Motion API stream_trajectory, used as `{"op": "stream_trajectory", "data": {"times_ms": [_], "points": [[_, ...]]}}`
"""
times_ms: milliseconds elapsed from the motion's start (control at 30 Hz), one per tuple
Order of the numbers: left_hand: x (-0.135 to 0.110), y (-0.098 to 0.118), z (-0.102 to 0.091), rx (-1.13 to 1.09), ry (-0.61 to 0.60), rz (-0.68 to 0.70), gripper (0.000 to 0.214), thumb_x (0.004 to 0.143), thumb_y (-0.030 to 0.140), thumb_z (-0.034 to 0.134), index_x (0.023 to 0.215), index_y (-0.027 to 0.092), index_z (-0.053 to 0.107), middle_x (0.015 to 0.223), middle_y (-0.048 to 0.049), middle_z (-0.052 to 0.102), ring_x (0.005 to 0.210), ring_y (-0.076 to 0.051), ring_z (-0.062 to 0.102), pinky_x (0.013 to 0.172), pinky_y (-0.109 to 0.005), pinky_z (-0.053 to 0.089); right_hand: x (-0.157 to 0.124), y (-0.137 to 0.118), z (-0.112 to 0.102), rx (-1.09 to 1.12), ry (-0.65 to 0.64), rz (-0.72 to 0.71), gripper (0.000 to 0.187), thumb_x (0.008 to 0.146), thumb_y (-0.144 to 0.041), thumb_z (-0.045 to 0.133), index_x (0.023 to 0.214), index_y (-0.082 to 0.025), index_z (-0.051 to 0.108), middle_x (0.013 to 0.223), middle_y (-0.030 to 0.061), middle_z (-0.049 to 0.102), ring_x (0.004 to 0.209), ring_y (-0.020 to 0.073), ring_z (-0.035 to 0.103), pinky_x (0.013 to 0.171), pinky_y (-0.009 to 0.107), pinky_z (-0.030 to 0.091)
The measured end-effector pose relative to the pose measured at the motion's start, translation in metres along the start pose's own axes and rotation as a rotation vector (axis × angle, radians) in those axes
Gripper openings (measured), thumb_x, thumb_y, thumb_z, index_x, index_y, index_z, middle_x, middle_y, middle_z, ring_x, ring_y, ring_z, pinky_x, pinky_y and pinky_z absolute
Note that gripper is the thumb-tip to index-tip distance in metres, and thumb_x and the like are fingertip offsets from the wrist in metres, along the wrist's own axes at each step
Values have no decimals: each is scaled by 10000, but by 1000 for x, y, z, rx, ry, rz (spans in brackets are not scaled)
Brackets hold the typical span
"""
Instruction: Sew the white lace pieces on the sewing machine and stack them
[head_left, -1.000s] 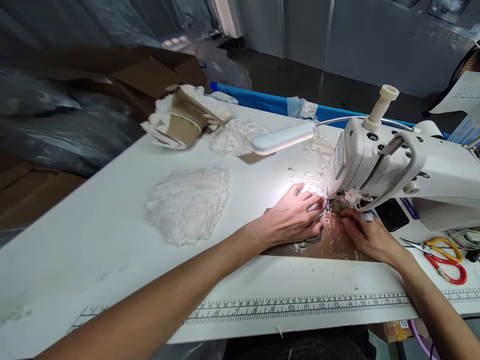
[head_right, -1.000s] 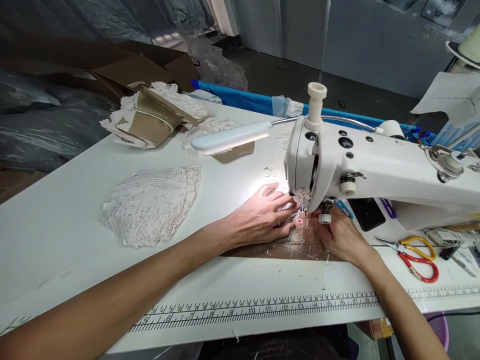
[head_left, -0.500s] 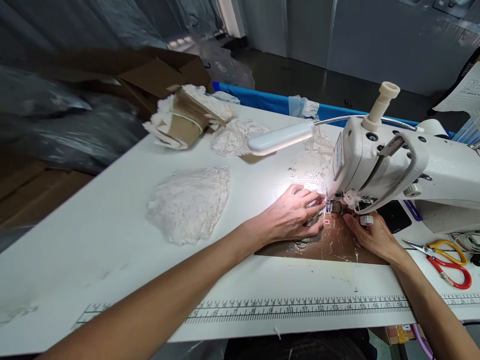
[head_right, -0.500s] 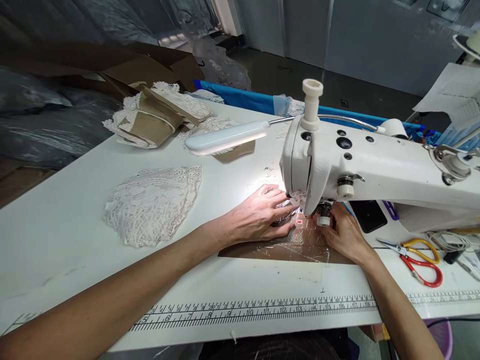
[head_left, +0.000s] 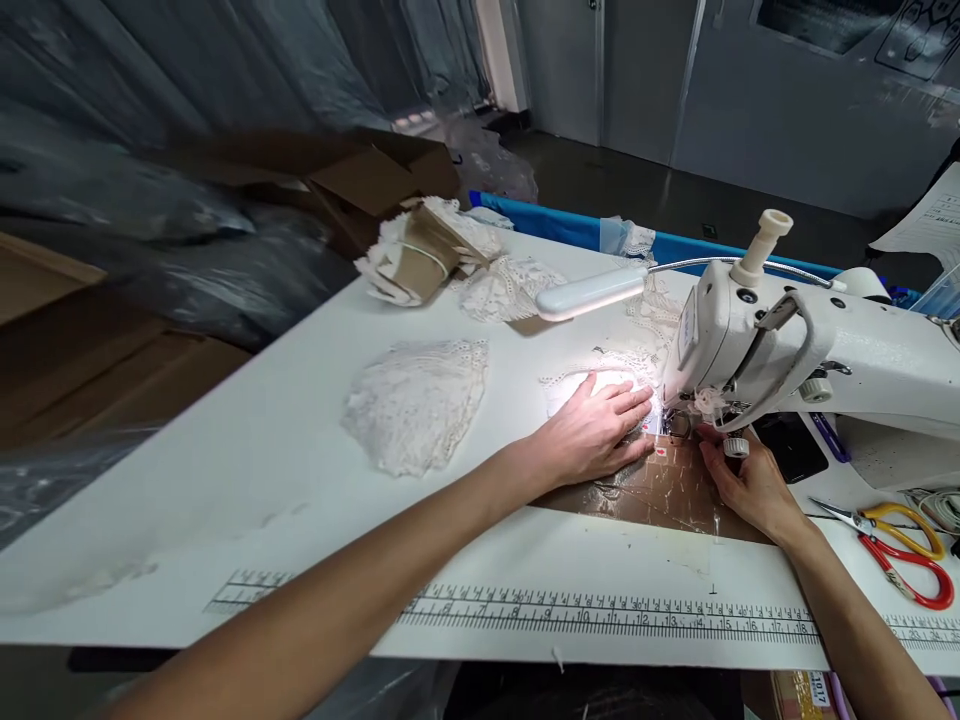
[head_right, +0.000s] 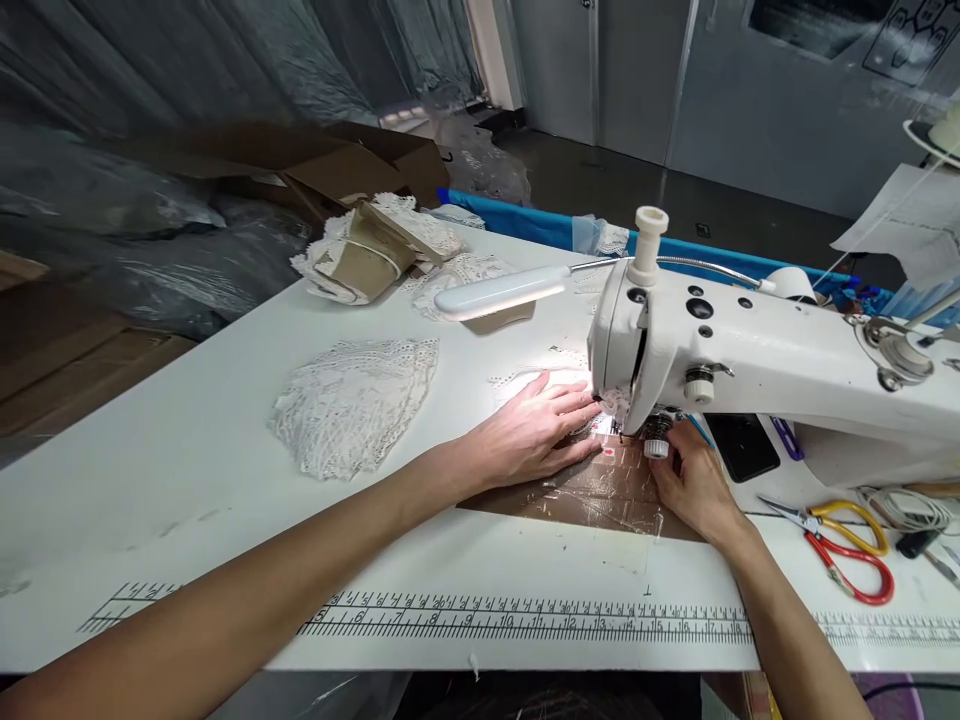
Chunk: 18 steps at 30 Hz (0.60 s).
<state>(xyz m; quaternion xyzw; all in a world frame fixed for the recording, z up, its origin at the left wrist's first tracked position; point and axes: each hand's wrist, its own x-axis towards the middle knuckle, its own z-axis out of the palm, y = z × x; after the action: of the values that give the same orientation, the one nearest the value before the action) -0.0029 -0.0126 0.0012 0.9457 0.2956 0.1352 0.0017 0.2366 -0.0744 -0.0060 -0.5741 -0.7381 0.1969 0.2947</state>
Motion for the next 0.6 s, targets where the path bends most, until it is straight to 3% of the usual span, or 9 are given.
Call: {"op": "stream_trajectory", "data": {"times_ms": [167,367,533,600], "points": [[-4,-12,1,-61,5,32,321,1024,380,398,1076,161,626,1234,-106,644,1057,-239,617,903,-411,418,-1,-3,0,-14,10,-37,261,903,-329,444,885,-201,671,834,71,653,754,226,615,649,315,494],[-1,-35,-8,-19,215,-16,318,1022,301,376,1195,155,599,1278,-109,624,1106,-220,610,902,-368,482,-1,-3,1,-25,5,-82,282,906,-312,442,982,-202,690,823,55,641,714,202,601,641,299,500],[28,-53,-5,26,44,59,327,901,81,445,1187,146,590,1170,-120,648,954,-229,642,828,-354,483,-1,1,3,-67,16,-110,289,910,-305,430,999,-206,687,795,46,625,684,196,586,617,296,498],[43,-61,2,-12,-7,92,328,848,74,521,1156,149,605,1108,-107,660,926,-228,643,836,-342,480,-1,3,4,-93,20,-110,275,912,-300,431,958,-205,685,795,51,625,681,199,591,604,299,498]]}}
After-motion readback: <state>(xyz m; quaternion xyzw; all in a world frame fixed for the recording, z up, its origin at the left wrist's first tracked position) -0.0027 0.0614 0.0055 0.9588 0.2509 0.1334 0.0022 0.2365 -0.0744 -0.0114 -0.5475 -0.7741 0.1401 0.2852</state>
